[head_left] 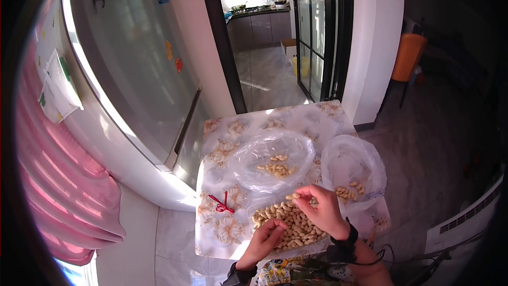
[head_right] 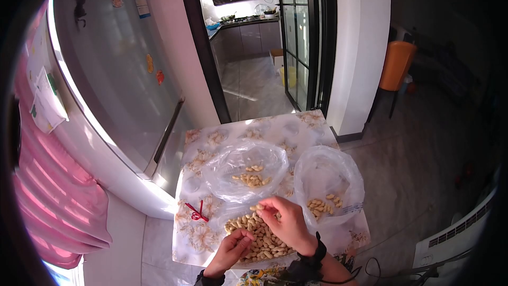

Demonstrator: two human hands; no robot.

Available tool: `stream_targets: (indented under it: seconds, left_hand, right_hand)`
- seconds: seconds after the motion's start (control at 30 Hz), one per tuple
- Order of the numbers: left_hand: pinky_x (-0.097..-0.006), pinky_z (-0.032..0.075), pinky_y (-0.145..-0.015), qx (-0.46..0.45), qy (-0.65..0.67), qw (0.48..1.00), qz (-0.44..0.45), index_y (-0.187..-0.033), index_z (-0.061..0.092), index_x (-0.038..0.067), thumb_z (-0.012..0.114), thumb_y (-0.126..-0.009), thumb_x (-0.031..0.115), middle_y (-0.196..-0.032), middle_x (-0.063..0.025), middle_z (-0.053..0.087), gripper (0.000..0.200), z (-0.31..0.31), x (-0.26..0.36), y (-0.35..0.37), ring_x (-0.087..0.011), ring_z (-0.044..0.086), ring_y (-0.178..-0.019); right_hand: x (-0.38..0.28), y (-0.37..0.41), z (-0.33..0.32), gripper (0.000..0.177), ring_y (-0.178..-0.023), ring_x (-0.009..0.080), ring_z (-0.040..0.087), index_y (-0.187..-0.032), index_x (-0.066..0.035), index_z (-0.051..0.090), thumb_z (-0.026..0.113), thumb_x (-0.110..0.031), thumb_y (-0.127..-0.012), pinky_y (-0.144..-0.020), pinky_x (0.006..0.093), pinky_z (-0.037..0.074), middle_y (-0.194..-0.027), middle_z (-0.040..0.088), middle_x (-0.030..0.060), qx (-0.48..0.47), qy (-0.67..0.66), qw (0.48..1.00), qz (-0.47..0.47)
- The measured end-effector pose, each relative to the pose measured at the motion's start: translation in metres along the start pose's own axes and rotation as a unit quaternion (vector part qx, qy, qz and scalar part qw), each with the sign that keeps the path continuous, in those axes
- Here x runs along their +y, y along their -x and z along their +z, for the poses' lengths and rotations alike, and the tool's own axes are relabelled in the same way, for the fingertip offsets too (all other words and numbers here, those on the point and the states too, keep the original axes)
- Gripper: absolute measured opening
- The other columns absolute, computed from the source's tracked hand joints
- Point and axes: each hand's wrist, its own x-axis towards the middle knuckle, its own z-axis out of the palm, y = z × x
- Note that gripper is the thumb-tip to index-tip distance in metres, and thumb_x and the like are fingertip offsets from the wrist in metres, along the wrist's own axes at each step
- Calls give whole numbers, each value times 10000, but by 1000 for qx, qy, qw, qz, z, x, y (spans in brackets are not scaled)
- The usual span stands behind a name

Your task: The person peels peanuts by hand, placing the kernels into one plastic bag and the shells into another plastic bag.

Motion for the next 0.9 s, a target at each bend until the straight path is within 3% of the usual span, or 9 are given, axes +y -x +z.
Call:
stream_targets:
  seconds: [0.13, 0.2, 0.3, 0.33, 0.43, 0.47, 0.67, 0.73, 0.9]
  left_hand:
    - [-191, 370, -588, -5, 3, 1000, -7, -1091, 571, 53, 501, -1040, 159, -809, 39, 510, 137, -2, -3, 0, -38, 444, -664]
    - [-191, 370, -588, -6, 1, 1000, -2, -1092, 571, 54, 502, -1040, 162, -810, 38, 511, 138, -1, -3, 0, -38, 445, -665]
    - [-190, 367, -583, 14, -15, 1000, -6, -1083, 569, 51, 502, -1040, 167, -795, 38, 511, 141, -2, -2, -1, -37, 447, -660]
    - [-192, 367, -575, 17, -1, 1000, 1, -1085, 566, 49, 499, -1041, 168, -784, 34, 512, 144, -3, -5, -1, -39, 450, -646]
    - [-197, 367, -556, 38, 21, 999, 26, -1088, 561, 48, 496, -1042, 168, -761, 26, 515, 144, -4, -7, -2, -45, 452, -614]
    - [-200, 367, -544, 56, 26, 997, 45, -1088, 558, 49, 495, -1042, 167, -749, 21, 516, 141, -3, -7, -2, -50, 451, -596]
    - [-220, 329, -478, 125, 85, 983, 106, -1046, 537, 54, 493, -1042, 169, -683, 1, 484, 123, -1, -5, -2, -73, 414, -526]
    - [-203, 355, -512, 109, 93, 983, 112, -1064, 543, 47, 475, -1049, 150, -728, 11, 495, 124, -2, -5, -1, -55, 422, -563]
    - [-199, 354, -517, 120, 103, 982, 105, -1065, 547, 45, 479, -1048, 148, -716, 15, 495, 124, 0, 0, 3, -47, 421, -567]
  right_hand:
    - [1, -42, 7, 170, -695, 123, 649, -971, -10, 666, 744, -59, -828, -656, 268, 510, -784, 694, 65, 35, 14, 999, -37]
    - [16, -56, 12, 236, -727, 150, 653, -1044, -14, 642, 735, -68, -833, -643, 281, 514, -821, 685, 77, 20, 11, 999, -42]
    - [30, -57, 16, 458, -891, 261, 636, -1237, -41, 537, 725, -94, -824, -760, 369, 517, -1050, 613, 139, -29, 158, 984, -81]
    - [24, -50, 15, 436, -967, 348, 604, -1192, -17, 525, 717, -115, -813, -825, 431, 484, -1037, 593, 171, -60, 153, 982, -92]
    - [25, -18, 21, 351, -927, 339, 613, -1130, -39, 570, 706, -193, -845, -810, 425, 483, -1016, 605, 147, -125, 102, 984, -80]
    - [17, -6, 20, 305, -885, 322, 628, -1100, -47, 596, 702, -201, -859, -784, 412, 493, -987, 624, 128, -146, 58, 987, -38]
    - [15, 48, 25, 288, -851, 292, 653, -1102, -50, 608, 697, -215, -882, -729, 394, 509, -911, 658, 116, -187, 20, 982, -11]
    - [15, 58, 27, 332, -883, 262, 673, -1128, -40, 613, 722, -232, -879, -758, 359, 522, -939, 665, 108, -248, -7, 967, 54]
    - [15, 67, 36, 312, -913, 254, 696, -1143, -38, 604, 718, -156, -878, -778, 347, 539, -998, 698, 103, -251, -5, 967, 40]
